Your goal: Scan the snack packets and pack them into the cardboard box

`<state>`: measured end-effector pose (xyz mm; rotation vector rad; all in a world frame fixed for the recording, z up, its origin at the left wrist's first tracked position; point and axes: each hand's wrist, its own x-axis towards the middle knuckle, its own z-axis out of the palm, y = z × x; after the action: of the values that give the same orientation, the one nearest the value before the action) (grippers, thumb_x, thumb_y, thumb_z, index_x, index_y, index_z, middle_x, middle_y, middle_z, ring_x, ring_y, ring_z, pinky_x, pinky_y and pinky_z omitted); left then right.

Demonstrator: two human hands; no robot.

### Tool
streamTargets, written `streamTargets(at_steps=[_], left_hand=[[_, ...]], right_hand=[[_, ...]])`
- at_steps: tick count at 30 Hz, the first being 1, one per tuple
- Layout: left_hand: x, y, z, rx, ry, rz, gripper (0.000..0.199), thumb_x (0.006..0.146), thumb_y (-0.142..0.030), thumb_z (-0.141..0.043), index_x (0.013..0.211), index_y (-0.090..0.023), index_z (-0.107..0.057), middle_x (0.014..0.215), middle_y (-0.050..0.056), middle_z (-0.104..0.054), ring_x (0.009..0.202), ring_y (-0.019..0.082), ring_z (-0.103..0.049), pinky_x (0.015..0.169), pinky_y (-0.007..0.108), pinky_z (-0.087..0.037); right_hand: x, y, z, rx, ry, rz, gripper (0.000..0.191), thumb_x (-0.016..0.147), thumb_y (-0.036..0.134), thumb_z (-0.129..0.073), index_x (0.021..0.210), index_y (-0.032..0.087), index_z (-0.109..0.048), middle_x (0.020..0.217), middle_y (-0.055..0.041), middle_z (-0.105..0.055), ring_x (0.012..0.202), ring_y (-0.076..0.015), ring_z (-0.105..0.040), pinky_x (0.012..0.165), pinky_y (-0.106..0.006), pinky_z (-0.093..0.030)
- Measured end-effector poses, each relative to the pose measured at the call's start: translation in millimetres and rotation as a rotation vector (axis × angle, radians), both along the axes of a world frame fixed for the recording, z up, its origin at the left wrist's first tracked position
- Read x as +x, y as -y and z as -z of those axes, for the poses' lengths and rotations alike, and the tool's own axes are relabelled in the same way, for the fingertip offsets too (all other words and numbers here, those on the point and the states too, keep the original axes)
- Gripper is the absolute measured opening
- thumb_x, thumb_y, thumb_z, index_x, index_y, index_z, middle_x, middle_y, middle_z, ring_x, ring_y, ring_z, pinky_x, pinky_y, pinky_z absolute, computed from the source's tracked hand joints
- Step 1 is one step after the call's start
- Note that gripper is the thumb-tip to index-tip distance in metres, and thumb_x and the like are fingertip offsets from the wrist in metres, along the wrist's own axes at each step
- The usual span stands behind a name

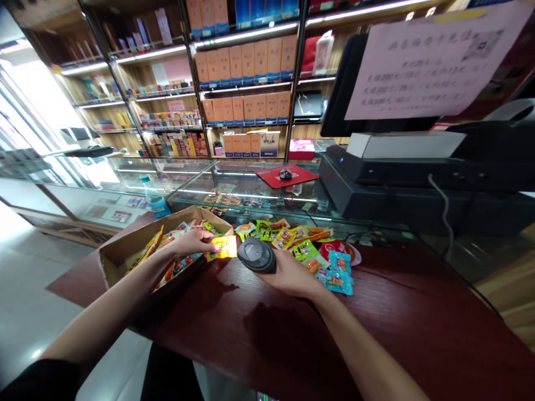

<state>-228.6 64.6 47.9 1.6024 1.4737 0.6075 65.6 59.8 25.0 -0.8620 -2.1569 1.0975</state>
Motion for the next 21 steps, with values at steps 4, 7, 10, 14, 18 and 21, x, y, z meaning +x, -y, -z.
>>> streamTargets(at_steps=[4,7,10,14,18,21], left_hand=[[2,2,-4.1,-0.011,-0.006,0.002,0.024,0.063,-0.036,-0.070,0.068,-0.014,-0.065,0.062,-0.003,-0.059,0.060,0.011,-0.053,0.055,0.021,-0.040],[3,0,-3.4,-0.063,0.072,0.013,0.030,0.060,-0.039,-0.074,0.072,-0.012,-0.068,0.068,0.000,-0.064,0.060,0.011,-0.055,0.057,0.022,-0.042],[1,-3,1.6,-0.079,0.118,0.003,0.034,0.058,-0.041,-0.077,0.074,-0.012,-0.071,0.069,0.002,-0.067,0.059,0.011,-0.055,0.057,0.021,-0.043],[-11,-11,8.5,-0.059,0.121,-0.026,0.035,0.056,-0.041,-0.080,0.075,-0.013,-0.072,0.069,0.001,-0.067,0.058,0.009,-0.054,0.057,0.021,-0.044],[-44,-8,-2.5,0.016,0.133,-0.158,0.037,0.056,-0.043,-0.081,0.077,-0.013,-0.072,0.070,0.002,-0.067,0.060,0.011,-0.057,0.059,0.022,-0.047],[-75,8,-22.8,0.072,0.132,-0.274,0.046,0.051,-0.043,-0.084,0.085,-0.013,-0.074,0.076,0.004,-0.070,0.065,0.012,-0.059,0.062,0.024,-0.049]], right_hand=[[0,1,-1.1,0.000,-0.005,-0.020,0.042,0.078,0.035,-0.069,0.117,0.019,-0.063,0.111,-0.0054,-0.071,0.102,-0.0253,-0.066,0.089,-0.034,-0.052],[0,1,-1.3,0.000,0.001,-0.020,0.043,0.079,0.036,-0.069,0.117,0.019,-0.063,0.111,-0.0053,-0.071,0.102,-0.0250,-0.066,0.089,-0.034,-0.052],[1,0,0.7,-0.001,-0.001,-0.009,0.044,0.078,0.036,-0.070,0.119,0.019,-0.062,0.111,-0.0054,-0.071,0.103,-0.0248,-0.066,0.090,-0.034,-0.052],[2,-2,6.1,-0.008,0.008,-0.002,0.045,0.077,0.035,-0.070,0.119,0.018,-0.063,0.110,-0.0057,-0.071,0.103,-0.0260,-0.065,0.091,-0.037,-0.052],[3,-6,8.4,0.010,0.028,0.054,0.045,0.076,0.036,-0.071,0.116,0.018,-0.064,0.110,-0.0074,-0.071,0.101,-0.0278,-0.066,0.089,-0.040,-0.052],[5,-10,6.2,0.033,0.027,0.102,0.043,0.074,0.039,-0.071,0.112,0.018,-0.065,0.092,-0.0083,-0.074,0.088,-0.0281,-0.069,0.079,-0.040,-0.056]])
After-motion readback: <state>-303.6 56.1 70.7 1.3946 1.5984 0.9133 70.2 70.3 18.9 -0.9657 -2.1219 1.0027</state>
